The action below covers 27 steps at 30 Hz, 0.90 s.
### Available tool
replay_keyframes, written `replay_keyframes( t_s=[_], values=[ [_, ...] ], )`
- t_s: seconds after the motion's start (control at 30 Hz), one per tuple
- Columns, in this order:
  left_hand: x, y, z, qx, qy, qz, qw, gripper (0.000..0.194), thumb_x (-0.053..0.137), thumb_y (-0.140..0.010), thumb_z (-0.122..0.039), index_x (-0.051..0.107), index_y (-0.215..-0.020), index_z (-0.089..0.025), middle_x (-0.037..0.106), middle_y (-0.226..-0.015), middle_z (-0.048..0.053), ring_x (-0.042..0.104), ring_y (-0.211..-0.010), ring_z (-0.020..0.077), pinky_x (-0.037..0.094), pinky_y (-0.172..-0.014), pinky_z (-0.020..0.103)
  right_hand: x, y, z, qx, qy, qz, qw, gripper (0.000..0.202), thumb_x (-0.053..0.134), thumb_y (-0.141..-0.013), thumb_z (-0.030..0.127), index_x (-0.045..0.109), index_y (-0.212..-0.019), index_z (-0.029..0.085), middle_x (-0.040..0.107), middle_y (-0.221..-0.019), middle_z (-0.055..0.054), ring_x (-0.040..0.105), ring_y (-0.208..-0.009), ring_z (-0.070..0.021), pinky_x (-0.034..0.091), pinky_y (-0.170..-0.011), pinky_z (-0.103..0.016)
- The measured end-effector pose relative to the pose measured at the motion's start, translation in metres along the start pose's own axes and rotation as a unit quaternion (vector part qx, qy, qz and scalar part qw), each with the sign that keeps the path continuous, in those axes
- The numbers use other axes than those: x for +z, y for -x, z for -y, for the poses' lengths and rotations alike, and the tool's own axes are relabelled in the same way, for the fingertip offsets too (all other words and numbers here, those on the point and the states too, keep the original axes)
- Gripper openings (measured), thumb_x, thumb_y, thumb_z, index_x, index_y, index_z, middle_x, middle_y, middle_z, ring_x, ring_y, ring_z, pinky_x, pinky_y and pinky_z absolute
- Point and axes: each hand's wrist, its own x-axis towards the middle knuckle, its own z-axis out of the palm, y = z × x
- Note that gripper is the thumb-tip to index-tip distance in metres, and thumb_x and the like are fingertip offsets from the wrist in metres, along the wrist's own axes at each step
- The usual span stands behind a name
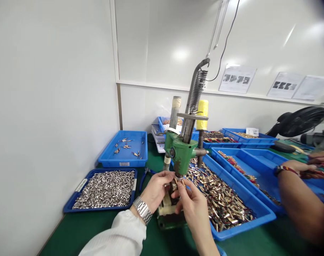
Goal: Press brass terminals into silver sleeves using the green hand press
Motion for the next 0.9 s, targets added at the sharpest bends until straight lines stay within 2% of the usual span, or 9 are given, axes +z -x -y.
replay_keyframes(
  t_s=[0.07, 0.23, 0.4, 0.5, 0.57, 0.67, 0.77, 0.83, 0.9],
  values=[
    [0.001, 0.001, 0.001, 0.001, -0.010, 0.002, 1.000, 0.025, 0.077, -0.075, -0.035, 0.063, -0.076, -0.014, 0.060, -0.069, 0.000, 0.050, -0.048, 0.0090, 0.039, -0.051, 0.025, 0.000, -0.002, -0.001, -0.002, -0.001, -0.005, 1.000, 0.054, 0.065, -0.081, 0.063, 0.063, -0.107, 0.016, 0.064, -0.067, -0.001, 0.052, -0.036, -0.0107, 0.040, -0.035, -0.021],
    [0.004, 0.004, 0.003, 0.043, -0.118, -0.064, 0.990, 0.031, 0.080, -0.072, -0.040, 0.069, -0.084, -0.014, 0.065, -0.075, 0.002, 0.055, -0.060, 0.0104, 0.042, -0.058, 0.023, -0.001, 0.000, -0.008, -0.023, 0.010, -0.009, 1.000, 0.058, 0.062, -0.083, 0.063, 0.065, -0.114, 0.015, 0.063, -0.067, -0.001, 0.053, -0.039, -0.0117, 0.044, -0.037, -0.023],
    [0.008, 0.009, -0.001, 0.084, -0.255, -0.072, 0.961, 0.027, 0.075, -0.076, -0.039, 0.073, -0.088, -0.015, 0.072, -0.090, 0.007, 0.064, -0.086, 0.0193, 0.048, -0.078, 0.028, -0.010, 0.031, -0.016, -0.064, 0.095, 0.004, 0.993, 0.051, 0.054, -0.090, 0.057, 0.064, -0.126, 0.022, 0.061, -0.062, 0.000, 0.053, -0.041, -0.0142, 0.048, -0.041, -0.026],
    [0.010, 0.012, 0.003, 0.125, -0.321, -0.073, 0.936, 0.023, 0.067, -0.082, -0.038, 0.072, -0.087, -0.016, 0.073, -0.094, 0.008, 0.064, -0.088, 0.0199, 0.049, -0.080, 0.029, -0.020, 0.046, 0.008, -0.111, 0.108, -0.004, 0.988, 0.039, 0.056, -0.088, 0.055, 0.069, -0.115, 0.030, 0.061, -0.056, 0.000, 0.055, -0.039, -0.0188, 0.047, -0.039, -0.030],
    [0.011, 0.012, 0.009, 0.149, -0.349, -0.097, 0.920, 0.021, 0.064, -0.084, -0.037, 0.070, -0.089, -0.018, 0.072, -0.094, 0.006, 0.064, -0.085, 0.0190, 0.049, -0.079, 0.029, -0.026, 0.041, 0.044, -0.164, 0.104, -0.017, 0.981, 0.031, 0.057, -0.088, 0.053, 0.068, -0.110, 0.034, 0.061, -0.055, 0.001, 0.056, -0.040, -0.0203, 0.047, -0.039, -0.032],
    [0.012, 0.013, 0.018, 0.182, -0.385, -0.140, 0.894, 0.019, 0.062, -0.085, -0.037, 0.067, -0.087, -0.019, 0.070, -0.088, 0.004, 0.061, -0.078, 0.0165, 0.047, -0.075, 0.027, -0.029, 0.001, 0.117, -0.287, 0.099, -0.051, 0.951, 0.023, 0.055, -0.092, 0.047, 0.067, -0.098, 0.028, 0.062, -0.064, 0.000, 0.057, -0.050, -0.0179, 0.050, -0.047, -0.033],
    [0.012, 0.013, 0.021, 0.199, -0.385, -0.151, 0.888, 0.020, 0.061, -0.085, -0.038, 0.066, -0.084, -0.019, 0.069, -0.089, 0.003, 0.060, -0.077, 0.0159, 0.046, -0.074, 0.027, -0.024, -0.070, 0.188, -0.410, 0.074, -0.141, 0.898, 0.024, 0.051, -0.096, 0.042, 0.063, -0.088, 0.022, 0.063, -0.085, -0.004, 0.061, -0.072, -0.0168, 0.054, -0.062, -0.033],
    [0.012, 0.013, 0.021, 0.197, -0.369, -0.152, 0.895, 0.018, 0.062, -0.085, -0.037, 0.066, -0.084, -0.019, 0.070, -0.091, 0.004, 0.061, -0.079, 0.0168, 0.046, -0.075, 0.027, -0.018, -0.123, 0.220, -0.476, 0.072, -0.188, 0.856, 0.023, 0.051, -0.096, 0.037, 0.058, -0.081, 0.020, 0.061, -0.093, -0.006, 0.060, -0.086, -0.0165, 0.053, -0.073, -0.033],
    [0.013, 0.012, 0.020, 0.195, -0.361, -0.155, 0.898, 0.016, 0.064, -0.084, -0.035, 0.067, -0.084, -0.019, 0.070, -0.094, 0.005, 0.062, -0.081, 0.0178, 0.046, -0.076, 0.027, -0.013, -0.167, 0.237, -0.461, 0.091, -0.142, 0.871, 0.024, 0.054, -0.094, 0.034, 0.052, -0.075, 0.020, 0.058, -0.086, -0.006, 0.058, -0.085, -0.0164, 0.052, -0.072, -0.032]
  ],
)
